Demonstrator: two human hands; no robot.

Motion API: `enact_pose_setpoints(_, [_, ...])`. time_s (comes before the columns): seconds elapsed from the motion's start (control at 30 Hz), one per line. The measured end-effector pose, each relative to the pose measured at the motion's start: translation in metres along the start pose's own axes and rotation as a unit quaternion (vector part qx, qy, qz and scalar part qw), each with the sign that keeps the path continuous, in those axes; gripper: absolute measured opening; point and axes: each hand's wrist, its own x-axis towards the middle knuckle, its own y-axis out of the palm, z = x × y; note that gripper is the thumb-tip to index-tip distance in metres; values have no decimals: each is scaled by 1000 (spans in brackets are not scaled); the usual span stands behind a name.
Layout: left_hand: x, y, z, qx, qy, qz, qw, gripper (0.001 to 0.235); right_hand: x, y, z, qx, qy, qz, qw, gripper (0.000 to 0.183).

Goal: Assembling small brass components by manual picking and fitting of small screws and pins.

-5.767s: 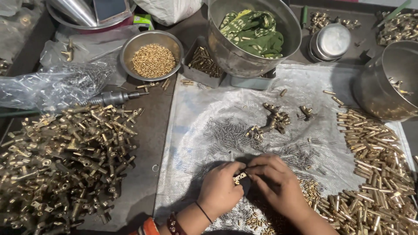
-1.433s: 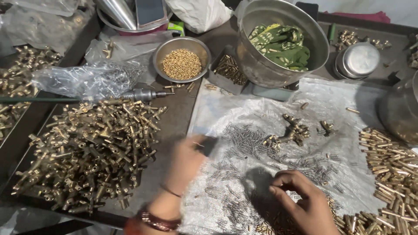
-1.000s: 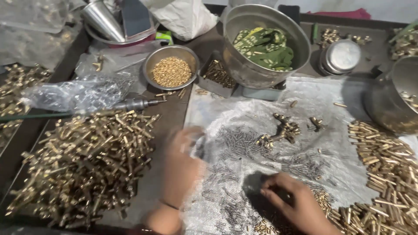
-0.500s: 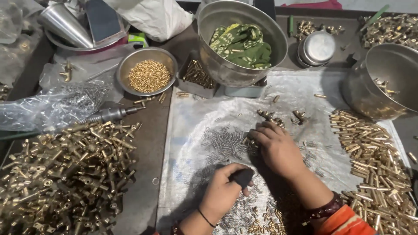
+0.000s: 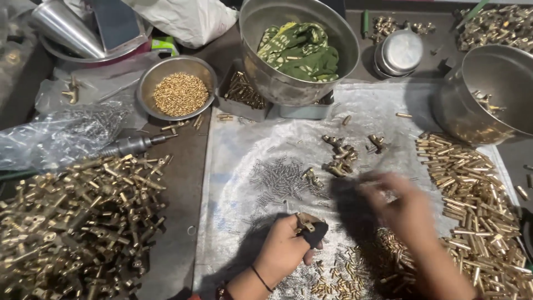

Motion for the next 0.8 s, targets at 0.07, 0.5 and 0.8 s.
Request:
enact_pose_setpoints(0.07, [-3,-5,-2,39,-1,-5,999,24,11,-16,-43,-40,49,-70,996,29])
enact_pose_setpoints(0.5, [-20,10,-56,404,60,-70,910,39,-3,-7,-46,-169,75,-52,981,22])
enact_pose_setpoints(0.8, [-19,9,-41,370,171,-51,912,37,-45,40,33,164,-112,99,975,16])
